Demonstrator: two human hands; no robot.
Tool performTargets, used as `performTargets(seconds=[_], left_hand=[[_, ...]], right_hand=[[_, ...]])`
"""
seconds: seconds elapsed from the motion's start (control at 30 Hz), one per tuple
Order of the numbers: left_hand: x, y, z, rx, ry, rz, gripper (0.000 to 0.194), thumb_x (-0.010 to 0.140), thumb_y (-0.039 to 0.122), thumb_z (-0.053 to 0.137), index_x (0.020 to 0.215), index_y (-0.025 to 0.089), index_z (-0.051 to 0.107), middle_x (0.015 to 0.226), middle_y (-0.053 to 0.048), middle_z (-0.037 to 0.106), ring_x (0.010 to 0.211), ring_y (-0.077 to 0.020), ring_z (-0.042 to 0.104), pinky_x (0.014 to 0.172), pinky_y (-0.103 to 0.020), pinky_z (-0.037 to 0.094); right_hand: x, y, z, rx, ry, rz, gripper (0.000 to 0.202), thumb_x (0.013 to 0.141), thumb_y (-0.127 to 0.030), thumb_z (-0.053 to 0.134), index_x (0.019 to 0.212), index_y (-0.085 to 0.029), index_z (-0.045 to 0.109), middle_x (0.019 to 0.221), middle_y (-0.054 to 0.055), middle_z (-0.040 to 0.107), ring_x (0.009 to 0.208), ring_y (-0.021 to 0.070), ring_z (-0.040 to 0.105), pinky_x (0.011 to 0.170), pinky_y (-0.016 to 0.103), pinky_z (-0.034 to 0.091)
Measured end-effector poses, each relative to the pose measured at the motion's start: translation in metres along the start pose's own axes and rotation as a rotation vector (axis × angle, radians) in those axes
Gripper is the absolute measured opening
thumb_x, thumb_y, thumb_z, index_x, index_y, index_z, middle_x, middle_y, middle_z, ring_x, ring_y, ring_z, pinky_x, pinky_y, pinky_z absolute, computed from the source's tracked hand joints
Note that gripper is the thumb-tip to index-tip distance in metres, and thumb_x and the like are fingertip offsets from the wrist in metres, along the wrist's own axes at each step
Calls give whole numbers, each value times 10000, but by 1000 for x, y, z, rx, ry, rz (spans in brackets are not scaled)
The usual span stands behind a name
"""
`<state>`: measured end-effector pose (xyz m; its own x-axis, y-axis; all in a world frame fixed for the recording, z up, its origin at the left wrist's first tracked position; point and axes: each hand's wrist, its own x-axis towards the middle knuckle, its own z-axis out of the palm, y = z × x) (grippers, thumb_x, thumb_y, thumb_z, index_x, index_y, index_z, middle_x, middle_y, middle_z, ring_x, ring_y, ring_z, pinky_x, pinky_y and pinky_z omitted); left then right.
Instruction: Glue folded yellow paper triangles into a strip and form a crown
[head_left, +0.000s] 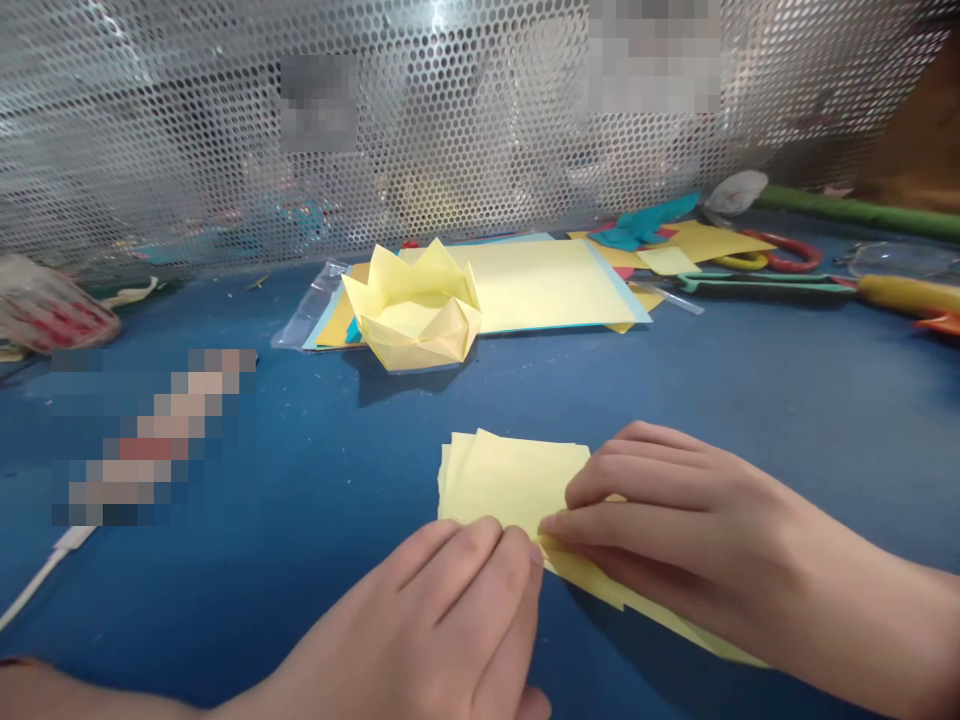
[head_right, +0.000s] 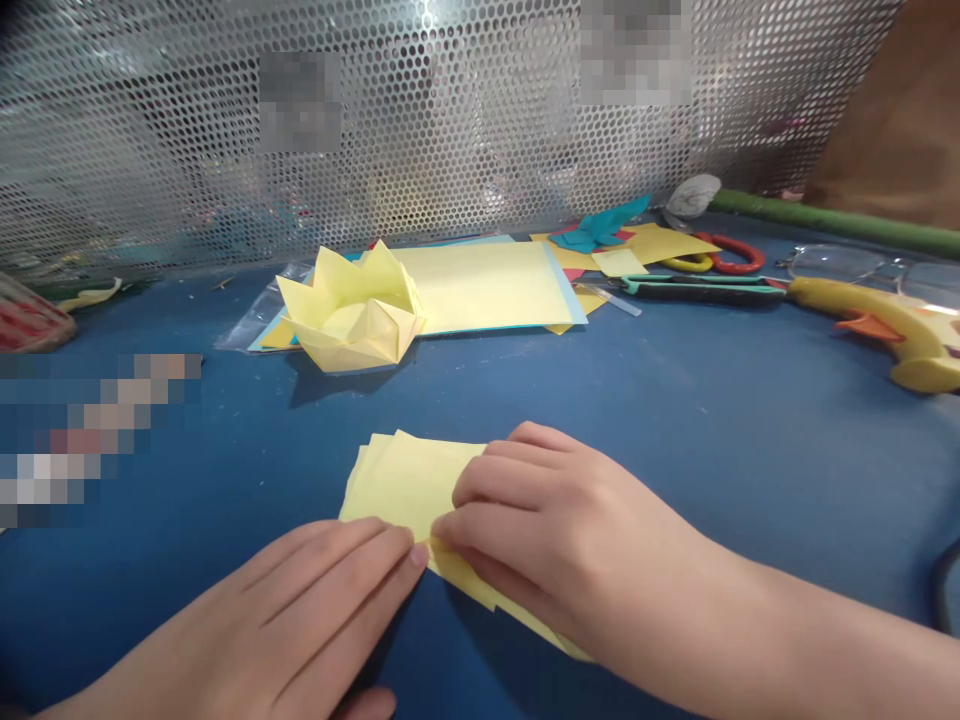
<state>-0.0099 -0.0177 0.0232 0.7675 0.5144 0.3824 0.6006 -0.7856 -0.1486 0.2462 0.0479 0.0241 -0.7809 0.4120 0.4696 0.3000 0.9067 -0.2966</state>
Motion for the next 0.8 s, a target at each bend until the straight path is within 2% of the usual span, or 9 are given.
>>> performTargets(seconds=[0.1, 0.2, 0.4, 0.53, 0.8], left_hand=[[-2, 2, -1, -4, 22, -4, 332, 1161, 210, 449, 1269, 102, 743, 1277, -40, 808, 1197, -185, 679, 1114, -268, 487], [-3, 2, -1, 16, 35, -11, 329, 1162, 199, 448, 1269, 99, 742, 1262, -40, 816, 1190, -184, 694, 1120, -267, 485], [-3, 2, -1, 19, 42, -2, 358, 1161, 201, 429, 1255, 96, 758, 1249, -52, 821, 1173, -194, 707, 1108, -268, 499], [-1, 2, 1, 15, 14, 0, 348, 1157, 206, 451, 1263, 97, 764, 1253, -51, 820, 1172, -193, 707, 1092, -272, 520], [7, -1, 1, 10, 54, 76, 330, 1134, 170, 483, 1174, 103, 804, 1187, -26, 839, 1085, -177, 717, 984, -268, 564]], right_hand=[[2, 2, -4, -52, -60, -85, 268, 1156, -181, 442, 1103, -174, 704, 920, 7, 717, 850, 114, 661, 818, 298, 476], [4, 3, -8, -90, -105, -129, 332, 1173, -186, 384, 1124, -179, 712, 895, 2, 695, 811, 115, 637, 777, 303, 463], [10, -2, -18, -151, -190, -179, 552, 1187, -186, 230, 999, -176, 750, 896, 38, 745, 772, 134, 647, 727, 329, 502], [11, -3, -18, -154, -169, -213, 490, 1162, -127, 321, 911, -161, 740, 897, 25, 740, 768, 127, 628, 743, 331, 524], [7, 1, -15, -116, -179, -230, 436, 1153, -132, 346, 998, -164, 752, 894, 36, 720, 803, 144, 639, 755, 318, 553]])
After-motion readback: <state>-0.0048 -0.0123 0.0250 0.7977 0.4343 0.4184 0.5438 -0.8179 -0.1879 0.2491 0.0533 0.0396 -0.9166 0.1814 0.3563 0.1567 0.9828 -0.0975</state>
